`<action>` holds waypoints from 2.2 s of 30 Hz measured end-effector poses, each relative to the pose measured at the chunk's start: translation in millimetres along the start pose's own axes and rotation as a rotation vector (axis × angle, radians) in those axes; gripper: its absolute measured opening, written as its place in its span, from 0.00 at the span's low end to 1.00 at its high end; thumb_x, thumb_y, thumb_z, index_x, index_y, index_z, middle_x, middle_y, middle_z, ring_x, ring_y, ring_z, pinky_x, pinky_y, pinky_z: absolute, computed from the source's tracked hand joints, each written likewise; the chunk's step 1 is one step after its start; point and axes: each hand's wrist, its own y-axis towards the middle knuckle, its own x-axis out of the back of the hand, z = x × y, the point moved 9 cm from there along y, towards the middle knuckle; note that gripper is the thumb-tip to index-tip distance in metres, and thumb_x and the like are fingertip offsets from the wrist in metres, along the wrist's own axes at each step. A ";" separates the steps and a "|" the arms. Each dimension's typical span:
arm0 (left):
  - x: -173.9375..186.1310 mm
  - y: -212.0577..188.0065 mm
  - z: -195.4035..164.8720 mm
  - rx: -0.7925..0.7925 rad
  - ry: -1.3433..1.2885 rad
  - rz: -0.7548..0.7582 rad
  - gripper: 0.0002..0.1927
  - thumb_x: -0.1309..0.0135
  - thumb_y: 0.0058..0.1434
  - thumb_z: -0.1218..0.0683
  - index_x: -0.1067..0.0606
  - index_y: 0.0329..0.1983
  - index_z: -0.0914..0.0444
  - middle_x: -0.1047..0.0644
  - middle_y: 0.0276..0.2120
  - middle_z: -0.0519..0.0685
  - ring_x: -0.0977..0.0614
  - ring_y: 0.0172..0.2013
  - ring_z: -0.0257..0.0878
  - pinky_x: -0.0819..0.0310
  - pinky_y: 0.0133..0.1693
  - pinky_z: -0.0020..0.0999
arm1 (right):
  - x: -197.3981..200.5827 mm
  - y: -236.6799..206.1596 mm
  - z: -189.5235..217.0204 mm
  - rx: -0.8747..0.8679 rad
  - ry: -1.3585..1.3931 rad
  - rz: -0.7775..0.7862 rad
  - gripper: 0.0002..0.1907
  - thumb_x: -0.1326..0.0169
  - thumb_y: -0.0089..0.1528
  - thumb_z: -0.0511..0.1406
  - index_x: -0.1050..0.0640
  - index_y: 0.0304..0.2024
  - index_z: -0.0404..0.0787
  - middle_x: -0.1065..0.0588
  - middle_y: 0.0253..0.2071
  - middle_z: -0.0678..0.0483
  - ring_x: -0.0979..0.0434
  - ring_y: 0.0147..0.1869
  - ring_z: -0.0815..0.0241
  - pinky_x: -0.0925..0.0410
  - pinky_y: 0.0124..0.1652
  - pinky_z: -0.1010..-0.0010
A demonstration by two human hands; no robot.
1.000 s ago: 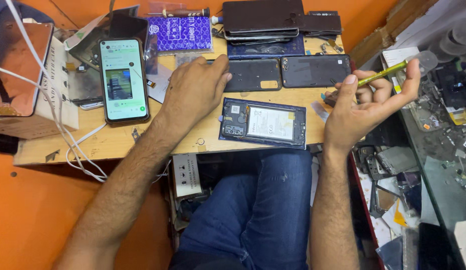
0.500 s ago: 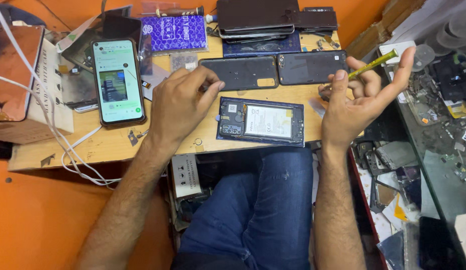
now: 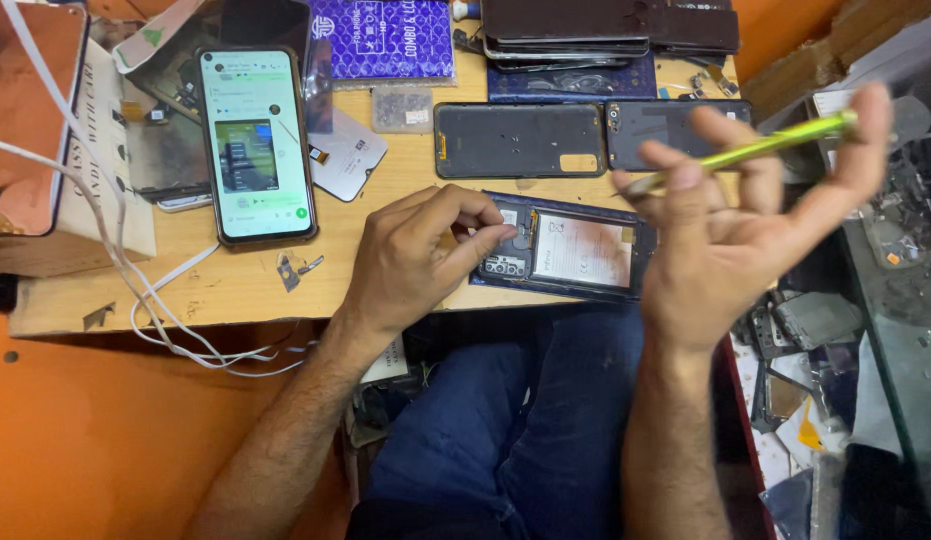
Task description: The person disassembles a smartphone, removes the screen, and replaces the battery using a screwdriver and a plastic pry tool. The person then reassembles the device and places it in a padded envelope.
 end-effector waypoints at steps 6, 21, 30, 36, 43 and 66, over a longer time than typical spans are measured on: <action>15.9 2.5 5.4 -0.067 0.017 -0.079 0.13 0.31 0.62 0.54 0.25 0.37 0.63 0.19 0.32 0.44 0.21 0.25 0.30 0.27 0.28 0.28 | -67.2 -21.0 -14.7 -0.069 -0.032 0.124 0.45 0.41 0.77 0.28 0.61 0.77 0.50 0.29 0.60 0.37 0.17 0.54 0.52 0.21 0.53 0.61; 11.5 -0.9 10.9 -0.093 0.013 -0.116 0.11 0.30 0.62 0.54 0.23 0.38 0.61 0.18 0.32 0.42 0.22 0.25 0.30 0.31 0.28 0.28 | -75.4 -44.7 -37.6 -0.178 0.055 0.103 0.44 0.43 0.75 0.28 0.61 0.76 0.49 0.28 0.60 0.33 0.16 0.56 0.47 0.17 0.50 0.62; 7.1 -4.3 10.8 -0.065 -0.026 -0.118 0.12 0.30 0.61 0.56 0.23 0.39 0.62 0.18 0.33 0.44 0.19 0.29 0.32 0.28 0.31 0.29 | -68.1 -51.9 -39.8 -0.165 0.068 0.084 0.41 0.45 0.75 0.28 0.58 0.75 0.50 0.30 0.59 0.35 0.17 0.57 0.48 0.18 0.52 0.62; 5.3 -3.4 10.1 -0.059 -0.037 -0.120 0.11 0.30 0.62 0.56 0.23 0.39 0.63 0.18 0.34 0.45 0.17 0.33 0.33 0.25 0.32 0.27 | -67.8 -54.9 -37.6 -0.162 0.130 0.072 0.40 0.44 0.77 0.28 0.58 0.75 0.50 0.30 0.56 0.37 0.20 0.57 0.49 0.18 0.54 0.60; 7.6 -6.3 12.5 -0.012 -0.039 -0.110 0.11 0.29 0.60 0.57 0.22 0.39 0.63 0.16 0.35 0.45 0.23 0.25 0.29 0.31 0.27 0.26 | -70.8 -57.6 -41.3 -0.186 0.184 0.045 0.41 0.44 0.75 0.28 0.58 0.75 0.50 0.30 0.56 0.38 0.19 0.59 0.48 0.18 0.54 0.59; 5.1 -1.6 -8.5 -0.200 0.167 0.055 0.12 0.42 0.50 0.62 0.21 0.39 0.62 0.19 0.44 0.45 0.22 0.50 0.44 0.25 0.50 0.41 | -50.3 -39.0 -21.5 -0.146 -0.304 0.249 0.47 0.44 0.70 0.21 0.59 0.78 0.45 0.25 0.53 0.41 0.16 0.52 0.53 0.17 0.49 0.64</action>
